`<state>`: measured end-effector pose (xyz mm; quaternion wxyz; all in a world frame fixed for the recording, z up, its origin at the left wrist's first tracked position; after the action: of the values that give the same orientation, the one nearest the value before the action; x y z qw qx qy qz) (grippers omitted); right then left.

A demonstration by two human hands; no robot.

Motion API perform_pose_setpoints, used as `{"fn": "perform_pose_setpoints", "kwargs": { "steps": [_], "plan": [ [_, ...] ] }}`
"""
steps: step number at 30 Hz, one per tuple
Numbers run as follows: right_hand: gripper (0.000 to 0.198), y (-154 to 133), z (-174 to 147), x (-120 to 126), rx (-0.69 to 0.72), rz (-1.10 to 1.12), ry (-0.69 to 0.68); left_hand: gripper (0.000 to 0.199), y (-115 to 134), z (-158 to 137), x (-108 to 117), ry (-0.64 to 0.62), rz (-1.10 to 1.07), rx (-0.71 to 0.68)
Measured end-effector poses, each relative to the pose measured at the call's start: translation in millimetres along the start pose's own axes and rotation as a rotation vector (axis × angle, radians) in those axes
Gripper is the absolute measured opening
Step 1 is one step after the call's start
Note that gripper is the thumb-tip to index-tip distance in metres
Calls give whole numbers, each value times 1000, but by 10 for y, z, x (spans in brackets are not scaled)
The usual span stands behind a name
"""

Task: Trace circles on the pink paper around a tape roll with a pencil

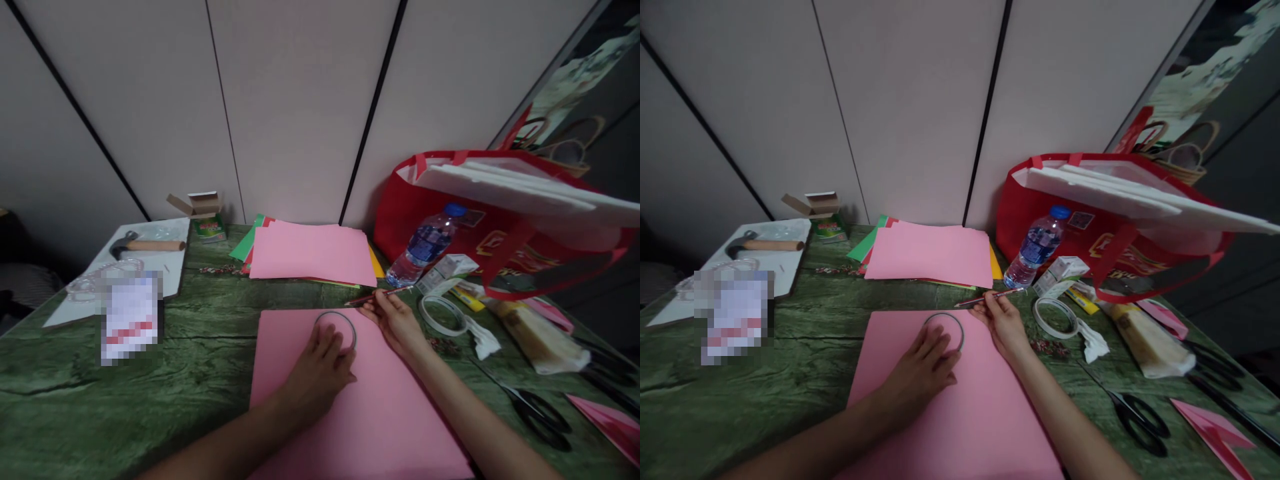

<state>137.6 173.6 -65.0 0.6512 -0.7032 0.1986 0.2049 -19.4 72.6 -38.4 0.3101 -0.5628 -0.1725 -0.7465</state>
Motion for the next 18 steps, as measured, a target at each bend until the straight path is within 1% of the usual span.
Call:
{"fn": "perform_pose_setpoints", "kwargs": {
  "steps": [2, 4, 8, 12, 15, 18],
  "plan": [
    [33, 31, 54, -87, -20, -28, -1, 35, 5, -1, 8, 12, 7, -4],
    [36, 79, 114, -219, -33, -49, -33, 36, 13, -5, 7, 10, 12, -1],
    [40, 190, 189, -443, -22, -68, -55, 38, 25, -16, -1, -9, 16, 15],
    [43, 251, 176, -500, 4, -78, -23, 40, 31, -16, -14, -29, 14, 15],
    [42, 256, 142, -506, 14, -100, -41, 43, 28, -13, -38, -58, 5, 15],
    [40, 259, 115, -508, 8, -140, -56, 45, 24, -16, -47, -59, 4, 20]
  ]
}}
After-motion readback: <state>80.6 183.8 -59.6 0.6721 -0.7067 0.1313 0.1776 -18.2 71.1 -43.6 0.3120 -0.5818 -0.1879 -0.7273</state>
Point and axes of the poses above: each hand's wrist, its own z-axis towards the middle knuckle, its own x-axis out of the back of the hand, y = z × x, the point moved 7 cm from there along z, towards the middle knuckle, and after that the axes turned 11 degrees about -y, right-handed, at the moved point
